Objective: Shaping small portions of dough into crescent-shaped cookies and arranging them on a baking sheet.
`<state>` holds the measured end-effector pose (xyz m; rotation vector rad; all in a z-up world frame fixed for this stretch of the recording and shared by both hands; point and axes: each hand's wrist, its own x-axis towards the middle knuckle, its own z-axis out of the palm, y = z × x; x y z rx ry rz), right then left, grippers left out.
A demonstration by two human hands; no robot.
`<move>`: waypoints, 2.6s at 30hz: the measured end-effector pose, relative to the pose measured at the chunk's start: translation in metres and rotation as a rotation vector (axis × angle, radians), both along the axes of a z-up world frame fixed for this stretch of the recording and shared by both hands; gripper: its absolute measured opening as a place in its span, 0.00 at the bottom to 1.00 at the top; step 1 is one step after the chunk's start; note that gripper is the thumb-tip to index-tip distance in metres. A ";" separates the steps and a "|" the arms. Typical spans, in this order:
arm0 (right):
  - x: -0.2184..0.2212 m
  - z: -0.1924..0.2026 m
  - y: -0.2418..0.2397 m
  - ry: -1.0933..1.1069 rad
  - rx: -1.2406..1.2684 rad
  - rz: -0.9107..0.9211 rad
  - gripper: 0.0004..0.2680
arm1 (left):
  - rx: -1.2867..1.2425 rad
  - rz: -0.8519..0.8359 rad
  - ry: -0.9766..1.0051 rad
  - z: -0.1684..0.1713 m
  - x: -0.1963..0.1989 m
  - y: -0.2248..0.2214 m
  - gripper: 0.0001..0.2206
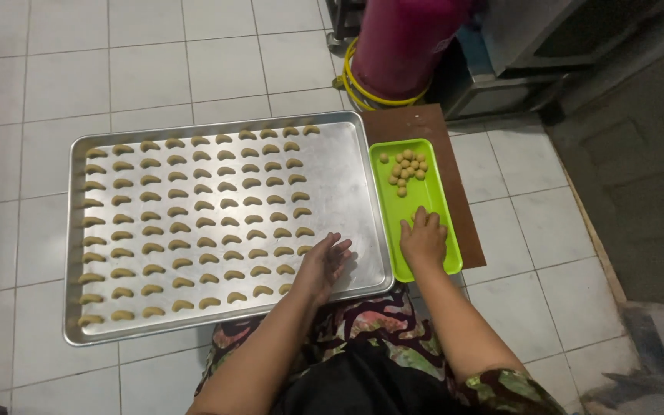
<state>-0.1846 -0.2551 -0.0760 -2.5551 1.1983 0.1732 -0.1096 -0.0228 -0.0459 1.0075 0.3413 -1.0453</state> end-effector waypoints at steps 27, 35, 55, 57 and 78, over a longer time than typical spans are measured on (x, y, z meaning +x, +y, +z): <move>0.042 0.032 0.108 -0.263 0.418 0.115 0.09 | 0.029 0.149 -0.025 0.032 0.024 0.051 0.29; 0.016 0.069 0.140 -0.595 0.496 0.351 0.10 | -0.161 0.161 -0.030 0.064 0.012 0.035 0.33; -0.012 0.118 0.199 -0.435 0.207 0.785 0.52 | -0.934 0.422 -0.900 0.054 -0.050 0.027 0.64; -0.020 0.113 0.209 -0.405 0.113 0.932 0.57 | -0.903 0.357 -0.739 0.064 -0.048 0.029 0.62; -0.018 0.084 0.185 -0.451 -0.010 0.762 0.47 | -0.544 0.067 0.359 0.167 -0.038 0.069 0.50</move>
